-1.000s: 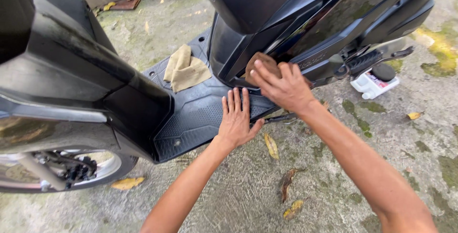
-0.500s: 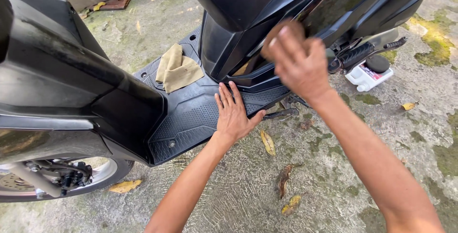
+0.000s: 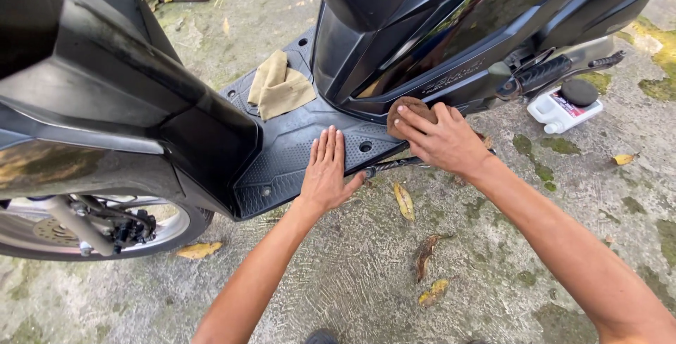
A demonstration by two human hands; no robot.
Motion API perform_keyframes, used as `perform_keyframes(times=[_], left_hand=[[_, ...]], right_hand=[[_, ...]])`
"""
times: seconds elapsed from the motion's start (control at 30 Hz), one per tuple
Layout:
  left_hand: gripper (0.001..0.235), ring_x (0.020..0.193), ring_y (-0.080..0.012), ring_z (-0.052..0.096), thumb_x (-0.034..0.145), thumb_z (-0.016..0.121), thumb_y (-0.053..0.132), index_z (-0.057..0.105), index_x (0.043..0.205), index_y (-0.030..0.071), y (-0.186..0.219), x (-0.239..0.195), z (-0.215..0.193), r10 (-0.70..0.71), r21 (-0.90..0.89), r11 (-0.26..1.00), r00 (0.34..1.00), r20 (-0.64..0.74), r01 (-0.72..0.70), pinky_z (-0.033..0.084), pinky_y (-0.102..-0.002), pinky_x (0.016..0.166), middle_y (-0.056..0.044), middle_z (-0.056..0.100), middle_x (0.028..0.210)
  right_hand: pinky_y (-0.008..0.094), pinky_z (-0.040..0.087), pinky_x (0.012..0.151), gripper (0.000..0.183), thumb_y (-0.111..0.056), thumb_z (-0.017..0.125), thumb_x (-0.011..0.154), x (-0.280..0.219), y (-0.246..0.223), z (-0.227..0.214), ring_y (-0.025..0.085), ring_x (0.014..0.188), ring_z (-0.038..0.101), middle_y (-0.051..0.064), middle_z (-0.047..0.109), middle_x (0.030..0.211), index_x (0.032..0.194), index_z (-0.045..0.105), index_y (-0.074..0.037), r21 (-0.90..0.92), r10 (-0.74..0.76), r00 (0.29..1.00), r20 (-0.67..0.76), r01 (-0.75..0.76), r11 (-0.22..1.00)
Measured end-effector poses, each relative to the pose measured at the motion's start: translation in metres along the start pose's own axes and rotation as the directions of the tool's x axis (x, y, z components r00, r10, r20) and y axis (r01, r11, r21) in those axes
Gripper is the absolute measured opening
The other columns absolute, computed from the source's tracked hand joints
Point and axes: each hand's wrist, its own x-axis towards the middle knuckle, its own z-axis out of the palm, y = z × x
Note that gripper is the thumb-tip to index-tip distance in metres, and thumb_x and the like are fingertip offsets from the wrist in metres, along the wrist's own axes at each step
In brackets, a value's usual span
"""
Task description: The person wipes the side panel of a black scooter with a brown cloth. They use their left hand to stabilize the scooter while wiping the surface with their right hand.
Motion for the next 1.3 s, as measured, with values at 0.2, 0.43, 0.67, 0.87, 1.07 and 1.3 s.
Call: perform_keyframes(times=[0.2, 0.43, 0.67, 0.87, 1.07, 1.3], left_hand=[[0.106, 0.155, -0.0417, 0.012, 0.088, 0.054, 0.064, 0.019, 0.159, -0.006, -0.001, 0.002, 0.003, -0.026, -0.005, 1.000, 1.000, 0.003, 0.026, 0.004, -0.052, 0.125, -0.028, 0.017, 0.165], [0.104, 0.154, -0.0415, 0.015, 0.086, 0.057, 0.063, 0.023, 0.157, -0.006, -0.007, -0.006, 0.012, -0.003, 0.030, 1.000, 1.000, -0.018, 0.003, 0.005, -0.051, 0.126, -0.029, 0.020, 0.164], [0.101, 0.154, -0.0389, 0.017, 0.086, 0.058, 0.058, 0.023, 0.158, -0.003, -0.022, -0.025, 0.009, 0.035, 0.069, 0.997, 0.998, -0.049, -0.032, 0.009, -0.052, 0.125, -0.025, 0.020, 0.165], [0.099, 0.154, -0.0386, 0.017, 0.087, 0.058, 0.056, 0.022, 0.159, -0.001, -0.037, -0.057, -0.002, -0.053, 0.102, 0.993, 0.998, -0.022, 0.055, 0.010, -0.055, 0.124, -0.023, 0.019, 0.166], [0.102, 0.154, -0.0380, 0.015, 0.087, 0.056, 0.059, 0.017, 0.161, 0.001, -0.066, -0.093, -0.005, -0.206, 0.138, 0.970, 0.978, 0.038, 0.199, 0.011, -0.056, 0.124, -0.020, 0.016, 0.168], [0.103, 0.154, -0.0389, 0.015, 0.085, 0.056, 0.058, 0.015, 0.161, 0.001, -0.082, -0.131, -0.004, -0.336, 0.198, 0.926, 0.941, 0.049, 0.320, 0.014, -0.055, 0.124, -0.022, 0.015, 0.167]], right_hand=[[0.039, 0.050, 0.070, 0.037, -0.032, 0.055, 0.090, -0.028, 0.020, 0.002, 0.030, 0.085, 0.053, 0.000, 0.066, 0.134, 0.122, 0.072, -0.023, -0.039, 0.015, 0.997, 0.077, -0.012, 0.999], [0.046, 0.061, 0.073, 0.043, -0.044, 0.049, 0.094, 0.007, -0.032, 0.000, 0.034, 0.102, 0.057, -0.007, 0.065, 0.130, 0.134, 0.064, -0.033, 0.277, 0.069, 0.878, 0.474, -0.223, 0.935], [0.046, 0.062, 0.078, 0.045, -0.053, 0.049, 0.094, 0.031, -0.042, -0.007, 0.032, 0.107, 0.056, -0.011, 0.064, 0.132, 0.133, 0.063, -0.036, 0.216, 0.112, 0.724, 0.681, -0.345, 0.913], [0.049, 0.062, 0.077, 0.046, -0.052, 0.048, 0.094, 0.047, -0.086, 0.051, 0.036, 0.110, 0.057, -0.004, 0.067, 0.128, 0.132, 0.064, -0.031, 0.254, 0.114, 0.776, 0.620, -0.337, 0.907], [0.050, 0.060, 0.071, 0.042, -0.051, 0.052, 0.092, 0.077, -0.127, 0.108, 0.037, 0.106, 0.055, 0.000, 0.066, 0.122, 0.123, 0.067, -0.026, 0.272, 0.131, 0.835, 0.535, -0.317, 0.909], [0.049, 0.062, 0.065, 0.033, -0.044, 0.060, 0.087, 0.118, -0.181, 0.144, 0.037, 0.100, 0.057, 0.004, 0.067, 0.107, 0.109, 0.071, -0.020, 0.305, 0.205, 0.855, 0.476, -0.380, 0.873]])
